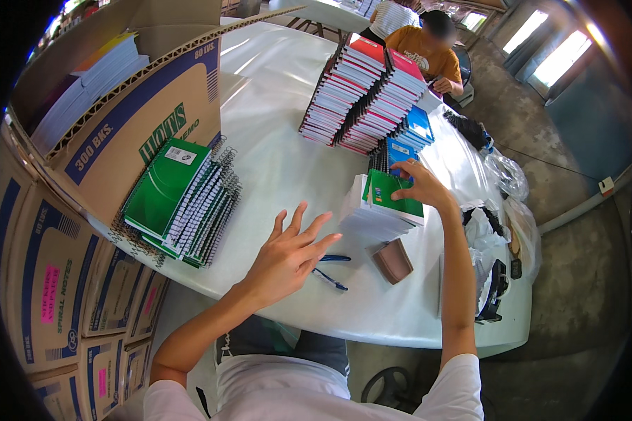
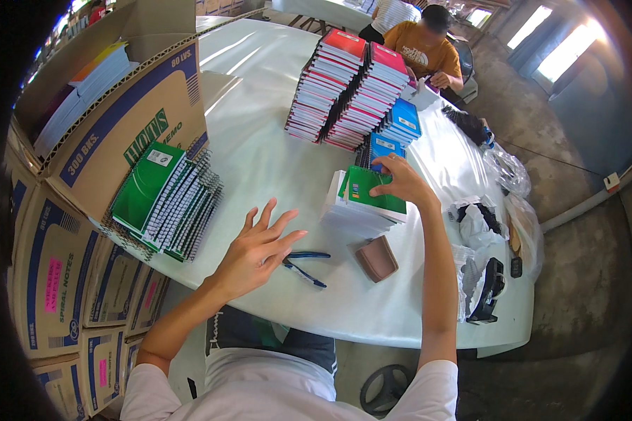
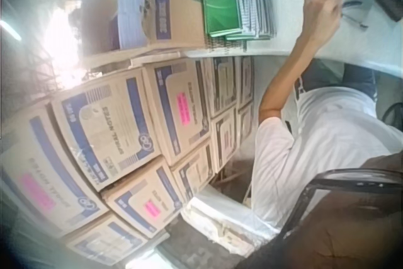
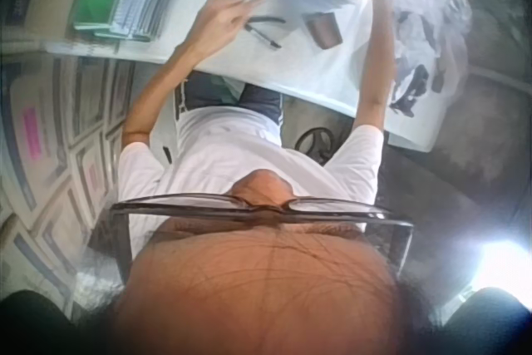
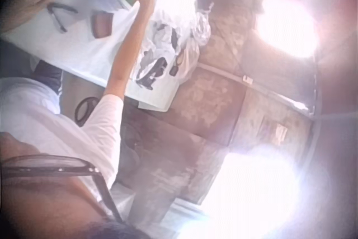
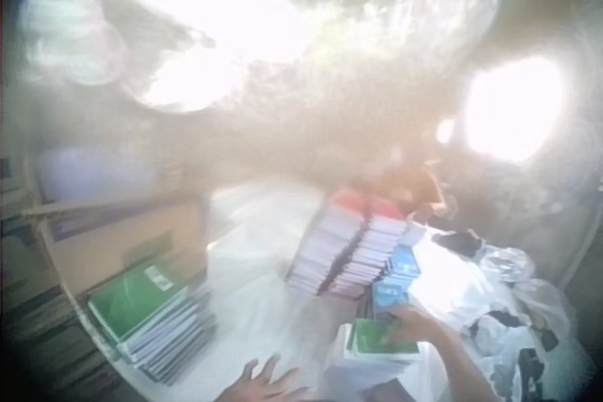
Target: The person assembles spiral notebooks by inserting a spiral coil through the holes of paper stacks and green covers, then using a pair of pliers to bend the ends of the wire.
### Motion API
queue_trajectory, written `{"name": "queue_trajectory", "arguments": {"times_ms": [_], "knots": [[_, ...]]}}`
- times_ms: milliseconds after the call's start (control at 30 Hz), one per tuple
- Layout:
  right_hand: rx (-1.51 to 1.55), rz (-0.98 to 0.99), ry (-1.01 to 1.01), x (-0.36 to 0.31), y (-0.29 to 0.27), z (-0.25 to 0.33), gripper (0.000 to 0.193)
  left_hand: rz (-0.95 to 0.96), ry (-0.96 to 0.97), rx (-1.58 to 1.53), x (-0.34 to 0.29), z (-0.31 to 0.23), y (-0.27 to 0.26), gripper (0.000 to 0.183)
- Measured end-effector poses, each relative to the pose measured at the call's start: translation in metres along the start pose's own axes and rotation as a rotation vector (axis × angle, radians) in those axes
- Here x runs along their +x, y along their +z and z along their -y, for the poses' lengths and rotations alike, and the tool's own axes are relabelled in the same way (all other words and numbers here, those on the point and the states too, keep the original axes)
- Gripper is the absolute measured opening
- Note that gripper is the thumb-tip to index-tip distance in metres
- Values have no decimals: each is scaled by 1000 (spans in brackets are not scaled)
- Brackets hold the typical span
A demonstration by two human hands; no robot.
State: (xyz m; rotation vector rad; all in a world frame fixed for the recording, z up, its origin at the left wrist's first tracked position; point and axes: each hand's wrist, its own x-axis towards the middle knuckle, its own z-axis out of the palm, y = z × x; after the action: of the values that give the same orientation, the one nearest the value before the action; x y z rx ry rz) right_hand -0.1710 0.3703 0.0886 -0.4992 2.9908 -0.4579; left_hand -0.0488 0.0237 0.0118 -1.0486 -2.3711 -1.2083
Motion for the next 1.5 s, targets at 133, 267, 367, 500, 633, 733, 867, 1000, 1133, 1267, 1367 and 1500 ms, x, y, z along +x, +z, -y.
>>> {"name": "queue_trajectory", "arguments": {"times_ms": [133, 267, 367, 500, 633, 733, 867, 1000, 1133, 1267, 1367, 1500], "knots": [[13, 20, 15, 4, -1, 8, 65, 12, -8, -12, 3, -3, 4, 45], [121, -140, -109, -4, 12, 21, 61, 46, -46, -14, -5, 3, 4, 47], [73, -147, -153, 3, 18, 25, 60, 50, -88, -66, -5, 9, 6, 48], [84, 11, -99, 10, 12, 26, 65, 40, -68, -37, -4, 4, 6, 50], [69, 45, -152, 13, 13, 21, 64, 44, -86, -39, -7, 8, 4, 50], [39, 159, -184, 24, 8, 17, 62, 49, -102, -42, -9, 9, 3, 50], [59, 360, -122, 46, -5, 18, 59, 45, -88, -27, -10, 9, 3, 51], [-69, 383, -83, 57, -7, 16, 56, 27, -65, -21, -11, 9, 2, 51], [-154, 275, -114, 51, -9, 32, 55, 4, -69, -32, -13, 12, 0, 52], [-48, 85, -59, 21, -17, 39, 48, -7, -98, -67, -2, 3, 0, 56], [-100, -61, -65, -13, -32, 84, 46, -91, -258, -384, 21, -16, 3, 63], [-92, -215, -389, -59, -3, 155, 37, 24, -339, -505, 56, -42, 0, 62]]}}
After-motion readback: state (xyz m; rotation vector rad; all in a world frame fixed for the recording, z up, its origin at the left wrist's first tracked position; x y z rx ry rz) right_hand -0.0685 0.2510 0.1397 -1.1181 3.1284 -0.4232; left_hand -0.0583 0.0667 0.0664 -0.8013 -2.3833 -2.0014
